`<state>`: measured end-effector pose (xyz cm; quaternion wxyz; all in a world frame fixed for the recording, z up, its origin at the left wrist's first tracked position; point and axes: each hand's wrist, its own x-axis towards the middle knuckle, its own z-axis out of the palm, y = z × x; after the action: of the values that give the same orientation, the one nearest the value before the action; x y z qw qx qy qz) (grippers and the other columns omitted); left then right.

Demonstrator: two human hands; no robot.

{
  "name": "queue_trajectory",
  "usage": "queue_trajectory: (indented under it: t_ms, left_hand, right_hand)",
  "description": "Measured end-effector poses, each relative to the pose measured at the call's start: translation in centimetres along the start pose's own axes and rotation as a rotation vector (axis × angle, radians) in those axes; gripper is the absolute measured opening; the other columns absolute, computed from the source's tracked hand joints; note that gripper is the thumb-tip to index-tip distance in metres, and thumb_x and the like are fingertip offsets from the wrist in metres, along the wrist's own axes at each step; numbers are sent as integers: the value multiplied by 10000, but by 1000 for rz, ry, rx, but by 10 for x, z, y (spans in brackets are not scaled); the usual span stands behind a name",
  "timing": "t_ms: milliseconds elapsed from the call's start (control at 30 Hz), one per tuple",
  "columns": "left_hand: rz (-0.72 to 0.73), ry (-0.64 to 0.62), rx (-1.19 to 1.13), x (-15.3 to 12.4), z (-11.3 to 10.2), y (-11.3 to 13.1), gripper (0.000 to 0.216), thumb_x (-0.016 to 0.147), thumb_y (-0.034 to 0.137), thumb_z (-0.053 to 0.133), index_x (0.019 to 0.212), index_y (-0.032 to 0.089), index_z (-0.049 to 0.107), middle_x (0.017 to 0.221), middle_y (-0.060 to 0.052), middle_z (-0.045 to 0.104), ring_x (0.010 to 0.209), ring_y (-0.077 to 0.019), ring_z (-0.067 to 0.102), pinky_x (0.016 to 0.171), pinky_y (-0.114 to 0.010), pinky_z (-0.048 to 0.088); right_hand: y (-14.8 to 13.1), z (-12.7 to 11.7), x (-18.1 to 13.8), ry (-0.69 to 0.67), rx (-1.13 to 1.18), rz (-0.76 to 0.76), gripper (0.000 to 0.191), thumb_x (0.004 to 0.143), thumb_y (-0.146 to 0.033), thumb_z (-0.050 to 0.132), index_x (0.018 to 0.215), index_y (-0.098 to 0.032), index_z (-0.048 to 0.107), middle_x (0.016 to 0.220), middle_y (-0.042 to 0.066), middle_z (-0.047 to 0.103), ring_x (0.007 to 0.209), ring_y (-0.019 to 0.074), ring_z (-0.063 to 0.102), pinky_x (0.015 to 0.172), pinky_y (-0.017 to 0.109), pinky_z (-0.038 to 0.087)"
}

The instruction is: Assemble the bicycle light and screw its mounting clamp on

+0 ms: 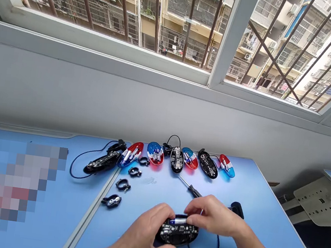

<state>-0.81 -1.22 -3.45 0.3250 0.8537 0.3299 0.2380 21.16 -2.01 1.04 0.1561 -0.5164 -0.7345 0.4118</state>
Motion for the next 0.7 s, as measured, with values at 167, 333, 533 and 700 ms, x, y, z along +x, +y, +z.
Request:
queue_trajectory:
  t_ms: [167,333,533,700]
  left_hand:
    - [20,375,23,2,-4,-3,297,703,189,634,959,231,489,903,-1,604,793,-180,595,699,-271,477]
    - [-75,457,76,5,-4,-4,288,674,243,677,895,220,496,823,1,605,705,-187,601,627,-291,498]
    - [-99,218,32,0,7,4,316,665,175,634,953,228,517,811,7,617,707,-182,590,623,-279,500]
    - [134,96,-16,-9,18,2,499,652,80,545,1119,248,490,905,-18,612,736,-170,579,585,-237,496]
  right_hand:
    - [2,1,8,77,589,78,434,759,-421,651,1087,-159,538,785,16,612,650,153,612,531,263,511]
    - [-5,15,15,196,749,11,429,685,-467,716,944,-147,596,816,36,626,742,161,598,571,263,514]
    - [-1,23,23,329,764,24,394,721,-456,653,1006,-191,591,842,10,612,809,163,581,645,265,470]
    - [6,29,28,378,517,-41,282,781,-387,582,974,-181,596,767,-8,598,731,141,561,695,283,443]
